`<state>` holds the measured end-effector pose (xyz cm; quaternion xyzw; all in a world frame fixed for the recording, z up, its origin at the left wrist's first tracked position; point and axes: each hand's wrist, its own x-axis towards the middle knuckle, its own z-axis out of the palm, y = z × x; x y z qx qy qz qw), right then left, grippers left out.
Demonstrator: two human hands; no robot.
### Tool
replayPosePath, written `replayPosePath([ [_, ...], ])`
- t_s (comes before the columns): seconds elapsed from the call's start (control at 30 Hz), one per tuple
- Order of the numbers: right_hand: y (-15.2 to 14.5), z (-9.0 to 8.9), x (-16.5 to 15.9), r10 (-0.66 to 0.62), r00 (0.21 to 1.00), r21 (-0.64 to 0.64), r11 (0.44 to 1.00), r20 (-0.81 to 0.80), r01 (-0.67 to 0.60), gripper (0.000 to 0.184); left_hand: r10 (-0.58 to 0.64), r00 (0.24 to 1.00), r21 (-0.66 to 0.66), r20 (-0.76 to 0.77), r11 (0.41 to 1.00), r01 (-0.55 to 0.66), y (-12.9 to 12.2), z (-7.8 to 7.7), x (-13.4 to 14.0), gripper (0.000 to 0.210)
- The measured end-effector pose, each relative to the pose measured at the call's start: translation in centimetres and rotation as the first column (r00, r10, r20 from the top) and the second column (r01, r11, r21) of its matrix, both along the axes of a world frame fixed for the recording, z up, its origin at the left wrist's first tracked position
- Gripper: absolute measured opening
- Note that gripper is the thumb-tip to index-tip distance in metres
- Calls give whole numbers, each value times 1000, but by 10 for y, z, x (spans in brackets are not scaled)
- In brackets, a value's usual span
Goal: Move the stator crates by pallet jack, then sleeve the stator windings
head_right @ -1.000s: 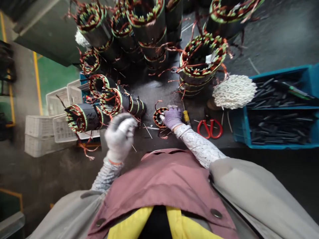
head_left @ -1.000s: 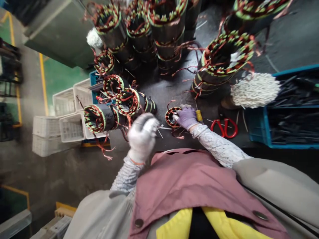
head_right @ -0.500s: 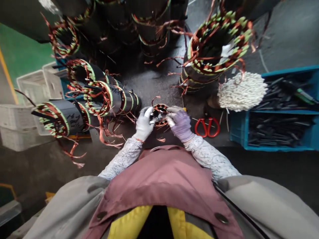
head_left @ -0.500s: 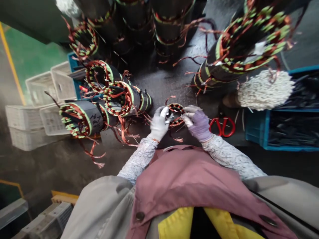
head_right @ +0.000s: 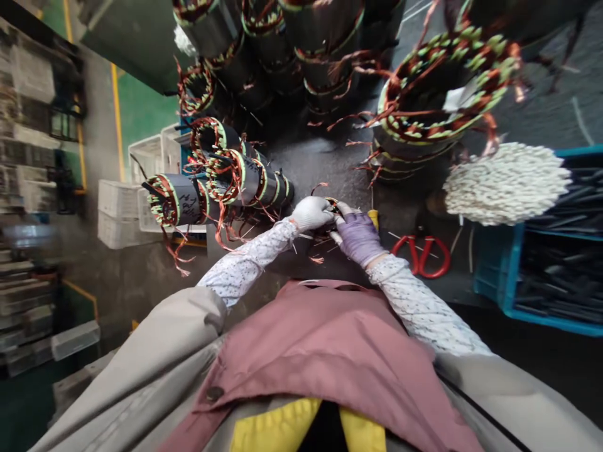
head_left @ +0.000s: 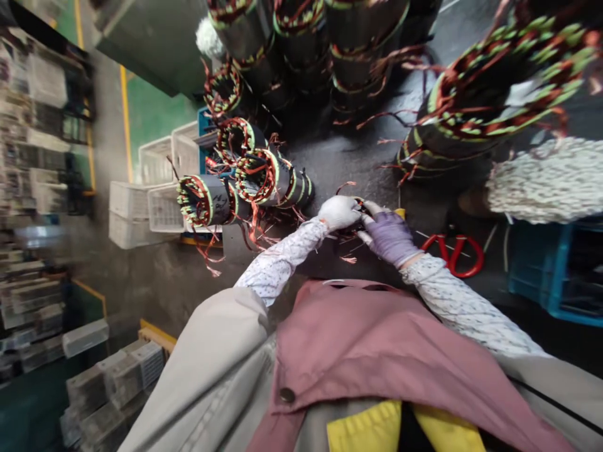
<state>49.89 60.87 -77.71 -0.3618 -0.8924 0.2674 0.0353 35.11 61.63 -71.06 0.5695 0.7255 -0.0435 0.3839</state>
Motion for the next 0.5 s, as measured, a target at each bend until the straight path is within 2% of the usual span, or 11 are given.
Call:
replayPosePath([
  [0.07,0,-2,-5,-98,995,-62,993,-6,97,47,64,962,-12,266,998,-63,-14,-2,1,19],
  [0.13,3,-4,-5,-155,986,-130,981,-53,147,47,201,825,-14,529,974,-228,-30,-3,0,18],
  [0.17,5,-4,-2,-163,982,-152,977,-100,147,46,283,753,4,595,935,-355,-39,-2,-3,20],
  [0.2,8,-4,3,-166,974,-159,977,-152,142,43,365,712,36,600,877,-479,-46,-2,-7,22],
  [0.23,10,-4,10,-173,965,-152,978,-197,145,42,445,700,74,559,814,-577,-52,-1,-12,23],
  [0.27,12,-4,16,-193,955,-139,977,-226,164,40,503,713,112,488,774,-623,-57,-1,-18,23],
  [0.3,14,-4,22,-217,948,-126,973,-233,192,40,519,755,143,400,779,-611,-60,-1,-22,22],
  [0.33,14,-3,27,-233,947,-116,971,-223,211,41,479,820,154,312,826,-542,-62,-2,-25,20],
  [0.4,14,-1,29,-198,963,-99,978,-181,183,43,261,948,158,182,944,-290,-60,-5,-22,19],
  [0.47,11,0,24,-134,979,-101,988,-153,120,44,43,995,173,94,983,-59,-55,-10,-11,27],
  [0.5,10,0,20,-118,982,-111,989,-147,102,44,-10,998,176,60,984,-1,-52,-14,-5,34],
])
